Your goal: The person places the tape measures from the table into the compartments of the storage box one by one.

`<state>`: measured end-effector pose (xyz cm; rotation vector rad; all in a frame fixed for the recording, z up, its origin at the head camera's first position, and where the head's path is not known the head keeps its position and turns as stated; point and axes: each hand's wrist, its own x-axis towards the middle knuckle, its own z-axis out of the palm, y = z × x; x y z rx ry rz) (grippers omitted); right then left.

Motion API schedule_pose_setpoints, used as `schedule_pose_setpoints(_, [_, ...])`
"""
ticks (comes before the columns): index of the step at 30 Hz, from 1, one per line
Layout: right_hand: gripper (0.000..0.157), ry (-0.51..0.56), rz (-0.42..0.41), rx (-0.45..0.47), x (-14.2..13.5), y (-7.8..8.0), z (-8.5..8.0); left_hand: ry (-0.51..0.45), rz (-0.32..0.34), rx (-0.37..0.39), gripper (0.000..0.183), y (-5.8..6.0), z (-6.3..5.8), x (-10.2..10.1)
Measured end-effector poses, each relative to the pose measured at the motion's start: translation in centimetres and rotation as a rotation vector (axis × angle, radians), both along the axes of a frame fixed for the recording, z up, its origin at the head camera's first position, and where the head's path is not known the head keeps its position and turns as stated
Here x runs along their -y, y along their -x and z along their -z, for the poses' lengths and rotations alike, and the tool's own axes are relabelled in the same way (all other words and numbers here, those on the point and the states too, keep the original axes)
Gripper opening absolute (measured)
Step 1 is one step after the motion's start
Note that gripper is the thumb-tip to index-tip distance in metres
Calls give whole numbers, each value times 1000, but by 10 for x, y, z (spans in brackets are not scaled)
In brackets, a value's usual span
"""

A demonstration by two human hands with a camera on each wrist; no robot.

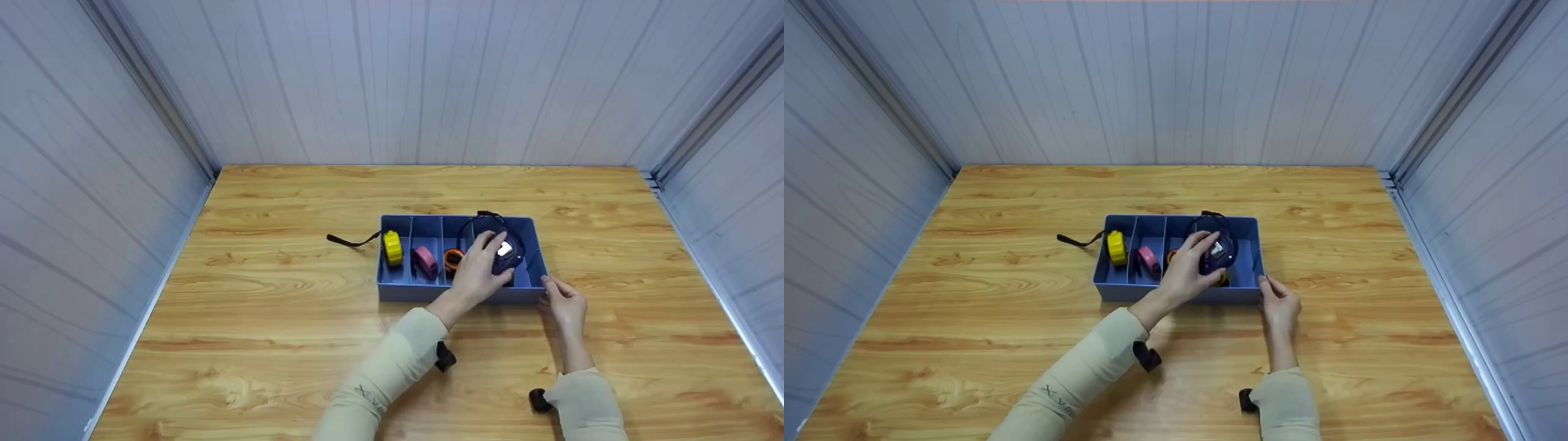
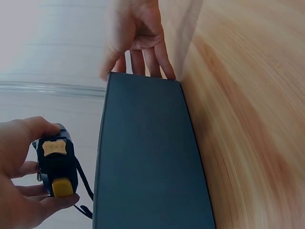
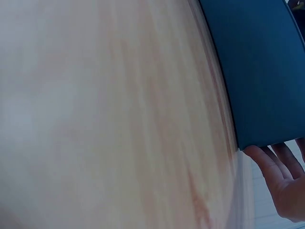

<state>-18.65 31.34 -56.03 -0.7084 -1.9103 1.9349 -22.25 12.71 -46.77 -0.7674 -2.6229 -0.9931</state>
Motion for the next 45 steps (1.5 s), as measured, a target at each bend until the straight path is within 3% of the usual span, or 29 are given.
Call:
schedule_pose_setpoints(5, [13, 28, 14, 1, 9, -4, -16, 55, 7, 9, 62, 1, 1, -10])
schedule_pose_setpoints(9, [3, 91, 33, -2, 5, 0, -5, 103, 3, 44, 62, 2, 0, -15])
schedule_pose_setpoints(12, [5, 127, 48, -2, 3, 1, -1, 148, -2, 70, 63, 4, -2, -20])
schedule_pose_setpoints(19, [6, -33, 26, 8, 11, -7, -23, 268, -9, 114, 63, 8, -3, -30])
schedule_pose_setpoints(23, [5, -51, 24, 33, 12, -8, -27, 317, -15, 127, 64, 11, -2, -34])
schedule_pose_setpoints(31, [2, -47, 12, 90, 12, -7, -27, 442, -11, 88, 62, 14, -7, -41])
schedule_pose_setpoints(35, [15, -17, 11, 85, 12, -8, -27, 482, 3, 71, 61, 15, -7, -45])
schedule_pose_setpoints(45, [24, 13, 7, 65, 12, -8, -28, 502, 48, 18, 58, 15, -1, -52])
